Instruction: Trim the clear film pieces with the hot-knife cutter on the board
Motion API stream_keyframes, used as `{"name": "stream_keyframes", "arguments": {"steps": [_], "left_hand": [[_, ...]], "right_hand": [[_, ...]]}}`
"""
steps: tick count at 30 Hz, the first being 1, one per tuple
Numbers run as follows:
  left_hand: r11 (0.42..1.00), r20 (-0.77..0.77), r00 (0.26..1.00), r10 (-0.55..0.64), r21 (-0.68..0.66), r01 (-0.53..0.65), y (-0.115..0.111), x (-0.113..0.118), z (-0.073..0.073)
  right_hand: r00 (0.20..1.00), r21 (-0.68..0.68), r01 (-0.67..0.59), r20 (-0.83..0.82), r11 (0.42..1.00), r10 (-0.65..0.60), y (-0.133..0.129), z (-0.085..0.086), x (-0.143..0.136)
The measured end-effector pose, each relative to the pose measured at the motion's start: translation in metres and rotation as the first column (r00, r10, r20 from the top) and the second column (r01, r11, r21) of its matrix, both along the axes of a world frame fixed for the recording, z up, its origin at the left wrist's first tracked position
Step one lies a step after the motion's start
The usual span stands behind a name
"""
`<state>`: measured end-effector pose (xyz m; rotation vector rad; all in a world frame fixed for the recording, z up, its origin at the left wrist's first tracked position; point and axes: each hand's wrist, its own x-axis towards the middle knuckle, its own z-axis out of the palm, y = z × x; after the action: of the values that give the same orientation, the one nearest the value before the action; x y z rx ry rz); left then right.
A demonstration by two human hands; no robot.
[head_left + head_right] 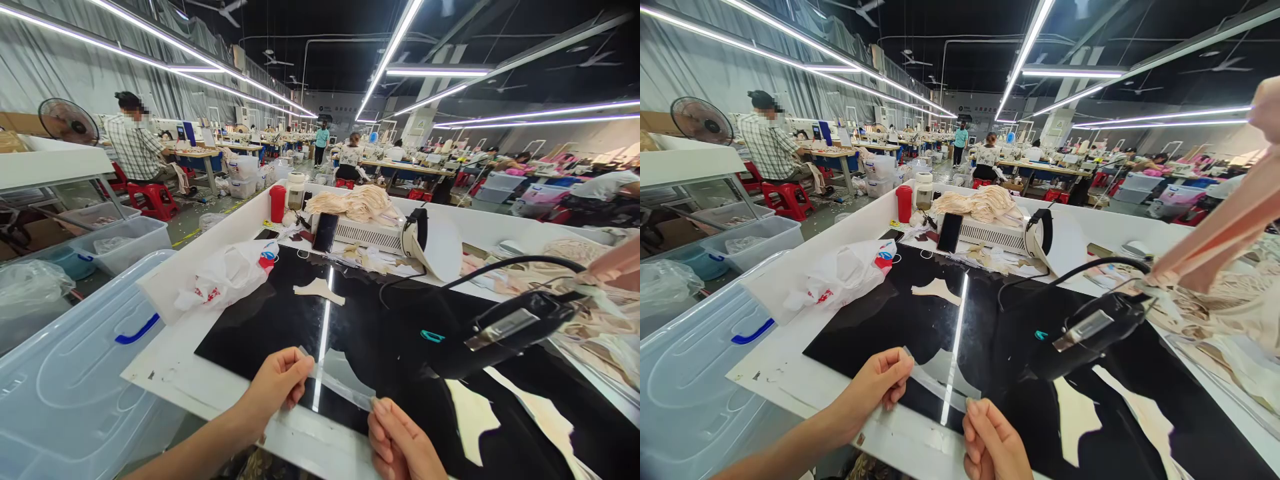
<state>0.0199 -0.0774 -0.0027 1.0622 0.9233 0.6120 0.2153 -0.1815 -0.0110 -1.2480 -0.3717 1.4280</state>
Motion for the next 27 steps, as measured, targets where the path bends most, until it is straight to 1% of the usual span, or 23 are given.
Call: {"name": "stream_keyframes", "arguments": {"steps": [4,7,11,16,20,24,27], "left_hand": [[0.998,0.032,0.999,0.024,-0.060,-0.022,0.000,0.002,0.001],[0.994,0.061,0.997,0.050,-0.102,-0.044,-0.001,0.003,0.007],[0.991,0.075,0.995,0.071,-0.119,-0.062,-0.002,0.003,0.015],[0.992,0.072,0.995,0.073,-0.112,-0.065,-0.001,0.000,0.013],[0.992,0.090,0.993,0.077,-0.108,-0.067,0.002,-0.003,0.009],[0.992,0.116,0.989,0.091,-0.102,-0.079,0.003,-0.003,0.007],[0.998,0.100,0.993,0.061,-0.005,-0.060,0.003,-0.004,0.009]], "right_hand": [[0.999,-0.011,-0.003,-0.052,1.000,0.003,-0.001,0.004,-0.002],[0.996,-0.017,-0.012,-0.091,1.000,0.011,-0.003,0.008,-0.005],[0.995,-0.009,-0.020,-0.094,1.000,0.019,-0.008,0.014,-0.009],[0.996,0.009,-0.049,-0.072,0.999,0.050,-0.012,0.018,-0.014],[0.995,0.010,-0.099,-0.012,0.995,0.099,-0.013,0.018,-0.017],[0.979,0.014,-0.167,0.120,0.986,0.164,-0.015,0.016,-0.021],[0.933,0.027,-0.243,0.281,0.970,0.226,-0.019,0.013,-0.024]]}}
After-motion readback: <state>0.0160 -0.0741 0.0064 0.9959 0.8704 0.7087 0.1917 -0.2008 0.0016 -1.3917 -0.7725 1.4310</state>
